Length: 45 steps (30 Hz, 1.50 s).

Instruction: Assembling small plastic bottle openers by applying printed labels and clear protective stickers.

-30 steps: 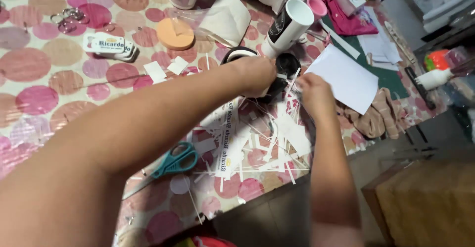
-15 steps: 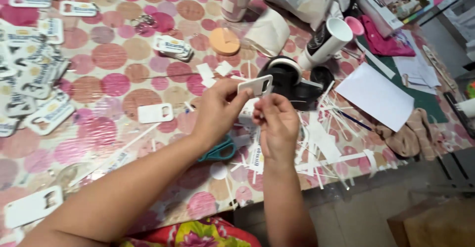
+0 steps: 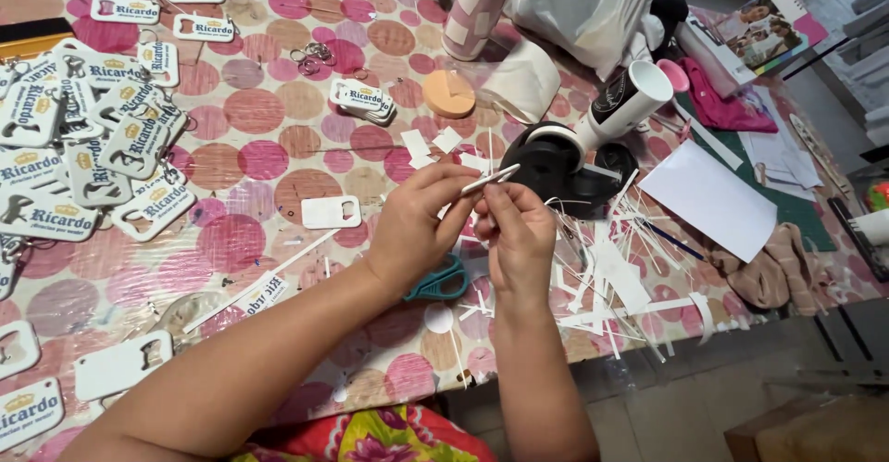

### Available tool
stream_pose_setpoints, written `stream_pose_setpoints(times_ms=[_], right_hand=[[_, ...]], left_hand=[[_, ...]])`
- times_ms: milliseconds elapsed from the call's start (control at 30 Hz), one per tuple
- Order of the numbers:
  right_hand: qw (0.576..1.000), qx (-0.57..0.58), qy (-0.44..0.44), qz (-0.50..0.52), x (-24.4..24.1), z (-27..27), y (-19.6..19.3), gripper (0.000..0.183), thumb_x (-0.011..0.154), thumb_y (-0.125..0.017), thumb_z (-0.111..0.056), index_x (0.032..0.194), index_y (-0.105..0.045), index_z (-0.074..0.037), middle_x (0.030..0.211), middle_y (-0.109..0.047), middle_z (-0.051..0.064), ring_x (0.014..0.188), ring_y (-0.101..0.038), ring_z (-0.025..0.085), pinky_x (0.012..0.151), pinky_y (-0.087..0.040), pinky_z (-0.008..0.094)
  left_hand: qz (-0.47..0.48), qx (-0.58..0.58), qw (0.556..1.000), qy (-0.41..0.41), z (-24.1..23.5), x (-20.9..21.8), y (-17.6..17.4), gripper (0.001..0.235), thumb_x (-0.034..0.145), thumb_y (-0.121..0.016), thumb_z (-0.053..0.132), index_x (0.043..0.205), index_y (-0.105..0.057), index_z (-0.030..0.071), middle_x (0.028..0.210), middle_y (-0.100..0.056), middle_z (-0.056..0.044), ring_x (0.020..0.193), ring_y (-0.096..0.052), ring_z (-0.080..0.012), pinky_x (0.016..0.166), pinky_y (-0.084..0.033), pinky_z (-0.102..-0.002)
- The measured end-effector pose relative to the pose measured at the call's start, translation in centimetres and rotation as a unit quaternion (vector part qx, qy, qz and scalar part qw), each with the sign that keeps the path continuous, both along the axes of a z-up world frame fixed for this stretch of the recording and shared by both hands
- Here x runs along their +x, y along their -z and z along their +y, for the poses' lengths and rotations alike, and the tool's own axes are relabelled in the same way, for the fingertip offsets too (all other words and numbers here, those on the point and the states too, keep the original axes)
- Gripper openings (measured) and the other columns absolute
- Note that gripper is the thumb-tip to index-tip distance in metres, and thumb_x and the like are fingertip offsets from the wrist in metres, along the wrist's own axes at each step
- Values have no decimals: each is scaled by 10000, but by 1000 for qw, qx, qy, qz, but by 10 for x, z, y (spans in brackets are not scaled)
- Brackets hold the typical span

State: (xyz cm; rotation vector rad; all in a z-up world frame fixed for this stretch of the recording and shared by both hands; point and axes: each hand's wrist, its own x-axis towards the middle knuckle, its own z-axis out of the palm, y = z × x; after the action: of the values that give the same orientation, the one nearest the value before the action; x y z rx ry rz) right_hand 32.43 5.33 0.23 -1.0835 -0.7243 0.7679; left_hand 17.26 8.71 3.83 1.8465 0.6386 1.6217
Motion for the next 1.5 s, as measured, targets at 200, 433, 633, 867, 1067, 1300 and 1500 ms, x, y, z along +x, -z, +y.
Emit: stream_pose_setpoints(times_ms=[200, 433, 633, 867, 1067, 1300, 1500], right_hand=[[998, 10, 35, -51, 4, 1, 7, 312, 908, -836, -239, 857, -581, -66, 580, -541, 49, 385, -460, 59, 335, -396, 207], [870, 121, 264, -399, -20, -11, -15, 382, 906, -864, -299, 859, -537, -107, 703, -431, 21, 619, -414, 134, 618, -364, 256], [690, 281, 194, -638, 3, -17, -28, 97, 880, -855, -187, 952, -814, -138, 958, -653, 39, 888, -510, 254, 870, -447, 415], [463, 333, 137, -810, 19, -31, -58, 128, 925, -795, -183, 1052, -794, -160, 1056, -736, 19, 910, -530, 244, 781, -402, 418], [469, 304, 108, -822, 2, -34, -73, 130, 973, -738, -238, 1058, -787, -152, 1078, -720, 4, 944, -531, 230, 775, -370, 387], [614, 170, -83, -766, -22, -48, -87, 491, 890, -705, -351, 1315, -665, -107, 1350, -617, 41, 1174, -489, 272, 989, -283, 441], [691, 138, -190, -684, -28, -51, -66, 245, 966, -687, -228, 1193, -739, -153, 1137, -719, 21, 1065, -614, 293, 930, -415, 397]], left_hand=[[-10, -51, 998, 46, -6, -6, -17, 94, 910, -721, 101, 965, -793, 127, 994, -770, -70, 806, -726, -258, 700, -589, -326], [-60, -314, 937, 140, 2, 3, -11, 148, 840, -781, 216, 883, -808, 77, 774, -687, -68, 651, -556, -105, 569, -478, -286], [-129, -450, 868, 163, -1, 3, -16, 125, 764, -740, 148, 731, -739, 28, 574, -573, -56, 560, -498, -85, 487, -327, -195], [-208, -601, 742, 212, -8, -8, -13, 104, 806, -712, 17, 845, -669, -70, 609, -490, -69, 515, -541, -102, 458, -452, -181], [-212, -597, 747, 201, -9, -11, -2, 91, 798, -714, 6, 828, -667, -65, 597, -508, -74, 498, -557, -96, 441, -466, -197], [64, -442, 889, 104, -7, -32, 47, 180, 760, -774, 278, 679, -732, 122, 553, -592, -68, 553, -552, -194, 536, -443, -320], [176, -77, 978, 75, -53, -93, 9, 109, 896, -662, 133, 868, -721, 47, 930, -710, -165, 849, -712, -386, 729, -583, -422]])
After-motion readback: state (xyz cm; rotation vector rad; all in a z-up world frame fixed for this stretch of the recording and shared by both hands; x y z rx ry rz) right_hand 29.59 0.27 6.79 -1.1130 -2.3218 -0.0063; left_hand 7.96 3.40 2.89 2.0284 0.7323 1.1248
